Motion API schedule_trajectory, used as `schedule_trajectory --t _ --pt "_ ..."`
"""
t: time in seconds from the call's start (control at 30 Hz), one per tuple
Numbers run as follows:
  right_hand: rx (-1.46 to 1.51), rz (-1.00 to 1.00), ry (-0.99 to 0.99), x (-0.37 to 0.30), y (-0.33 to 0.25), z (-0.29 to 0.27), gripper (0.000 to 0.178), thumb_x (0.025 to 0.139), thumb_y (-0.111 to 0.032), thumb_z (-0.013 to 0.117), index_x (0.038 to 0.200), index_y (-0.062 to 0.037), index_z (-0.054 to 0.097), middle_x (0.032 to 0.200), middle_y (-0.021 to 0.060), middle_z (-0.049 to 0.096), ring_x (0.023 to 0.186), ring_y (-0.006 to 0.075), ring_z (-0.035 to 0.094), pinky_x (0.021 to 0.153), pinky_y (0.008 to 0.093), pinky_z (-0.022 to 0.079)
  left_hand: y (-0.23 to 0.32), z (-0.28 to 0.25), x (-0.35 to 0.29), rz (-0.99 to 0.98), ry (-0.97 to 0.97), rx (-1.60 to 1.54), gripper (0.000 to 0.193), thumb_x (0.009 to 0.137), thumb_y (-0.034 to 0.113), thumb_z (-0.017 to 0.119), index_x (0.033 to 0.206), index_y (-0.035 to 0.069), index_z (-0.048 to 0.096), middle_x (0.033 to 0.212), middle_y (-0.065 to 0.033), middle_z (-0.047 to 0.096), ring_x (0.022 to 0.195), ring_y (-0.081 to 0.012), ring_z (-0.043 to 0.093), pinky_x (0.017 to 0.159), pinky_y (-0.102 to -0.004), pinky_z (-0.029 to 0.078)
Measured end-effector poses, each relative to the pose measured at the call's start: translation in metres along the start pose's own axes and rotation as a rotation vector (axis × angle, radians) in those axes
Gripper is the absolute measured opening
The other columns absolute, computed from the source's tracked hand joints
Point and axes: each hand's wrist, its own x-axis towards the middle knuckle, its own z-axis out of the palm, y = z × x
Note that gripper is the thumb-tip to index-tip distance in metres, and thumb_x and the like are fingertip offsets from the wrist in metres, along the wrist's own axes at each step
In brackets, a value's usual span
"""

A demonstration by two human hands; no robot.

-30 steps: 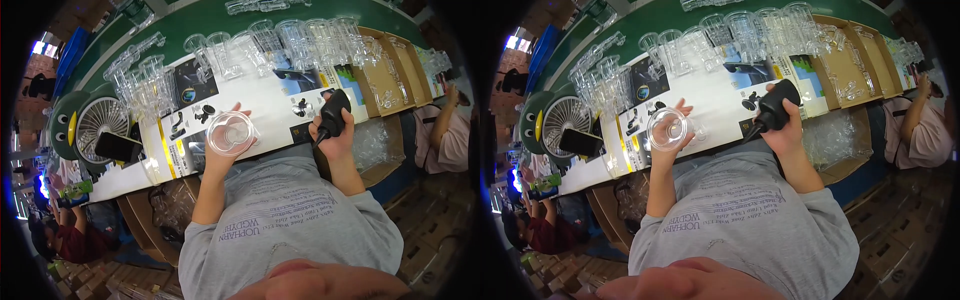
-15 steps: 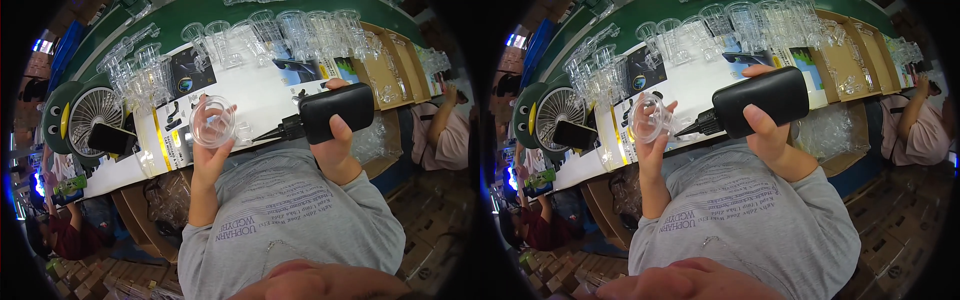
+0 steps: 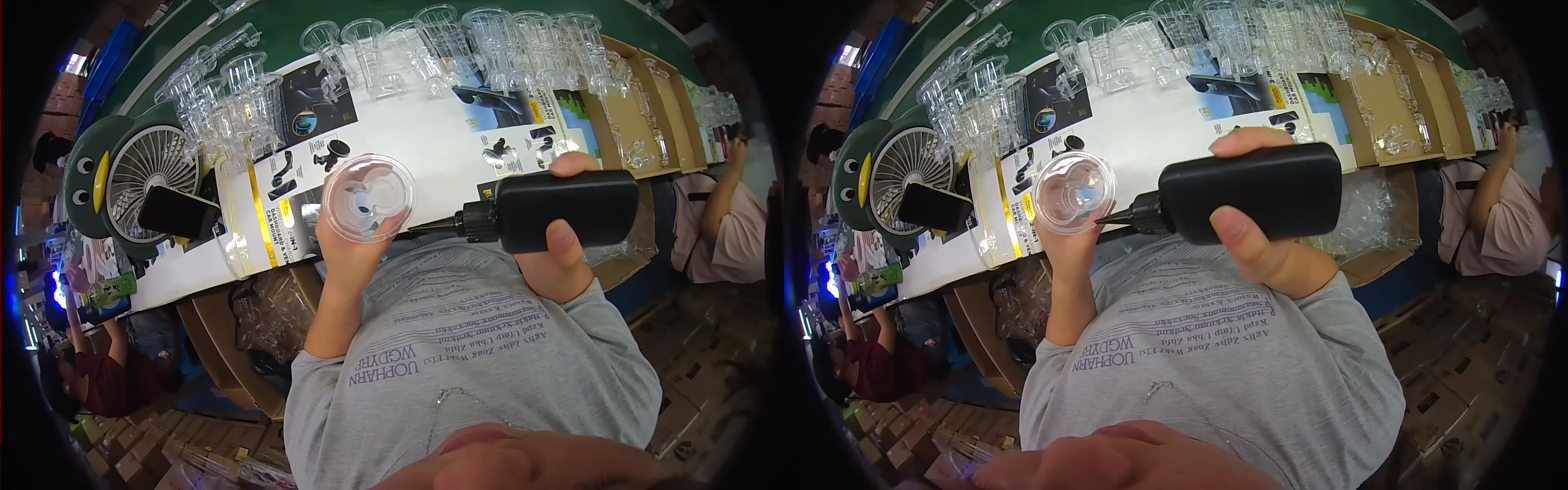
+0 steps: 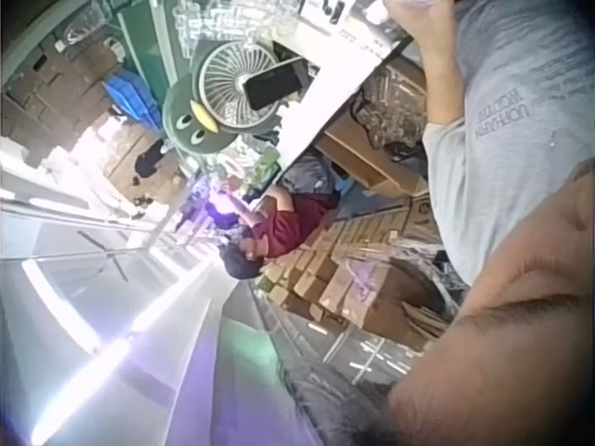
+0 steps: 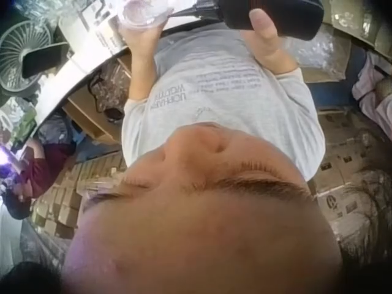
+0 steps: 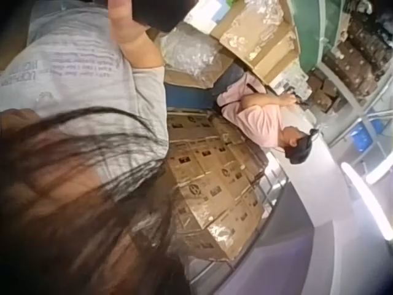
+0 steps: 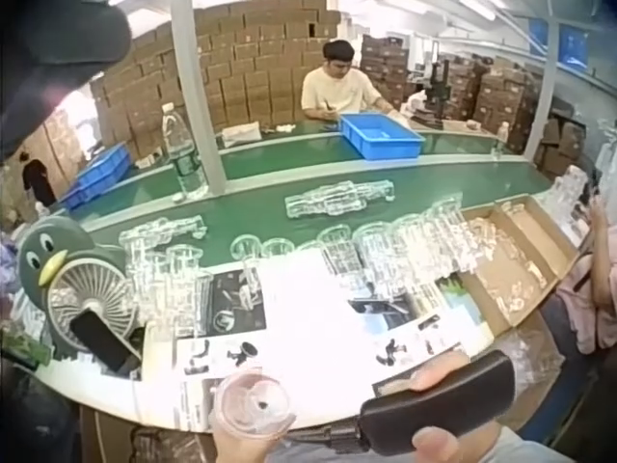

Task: Applying liquid adhesive or sealant from a squeeze bottle to clear plastic components and assembling them.

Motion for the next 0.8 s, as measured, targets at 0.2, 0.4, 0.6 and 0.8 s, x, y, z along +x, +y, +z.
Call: schedule_trajectory --t 0.2,0.4,0.6,0.8 --pt "-0.031 -0.090 -0.179 -0.008 -0.002 -0.001 0.053 0.071 -0.034 0.071 0.104 -0.0135 0.035 0.082 0.0125 0.054 0.070 0.0151 0.051 0.057 0.0243 0.044 0.010 0.002 0.002 0.098 0.083 0.135 0.051 0.056 0.005 0.077 0.100 0.000 0.051 0.099 -0.0100 0.054 0.092 -0.0202 0.052 0.081 -0.0309 0.041" --pt "0.027 -0.127 -0.224 -0.004 0.005 0.004 0.045 0.069 -0.015 0.064 0.105 0.0034 0.045 0.093 0.0111 0.050 0.068 0.0118 0.055 0.057 0.0179 0.044 0.008 0.000 0.000 0.185 0.028 0.235 0.054 0.059 0.002 0.074 0.104 0.004 0.044 0.098 -0.0129 0.059 0.095 -0.0209 0.056 0.081 -0.0285 0.043" --pt "0.014 -0.133 -0.234 -0.004 0.004 0.003 0.044 0.068 -0.014 0.064 0.104 0.0039 0.045 0.094 0.0115 0.050 0.068 0.0127 0.056 0.057 0.0186 0.045 0.010 0.001 -0.001 0.185 0.025 0.218 0.054 0.059 0.002 0.074 0.104 0.004 0.043 0.097 -0.0124 0.059 0.094 -0.0202 0.057 0.080 -0.0275 0.043" --pt "0.043 -0.139 -0.239 -0.004 0.005 0.003 0.045 0.068 -0.015 0.064 0.104 0.0036 0.045 0.094 0.0118 0.050 0.067 0.0130 0.056 0.056 0.0186 0.045 0.010 0.002 -0.003 0.122 0.061 0.095 0.049 0.057 0.003 0.076 0.099 0.002 0.052 0.100 -0.0095 0.051 0.091 -0.0197 0.050 0.079 -0.0300 0.041"
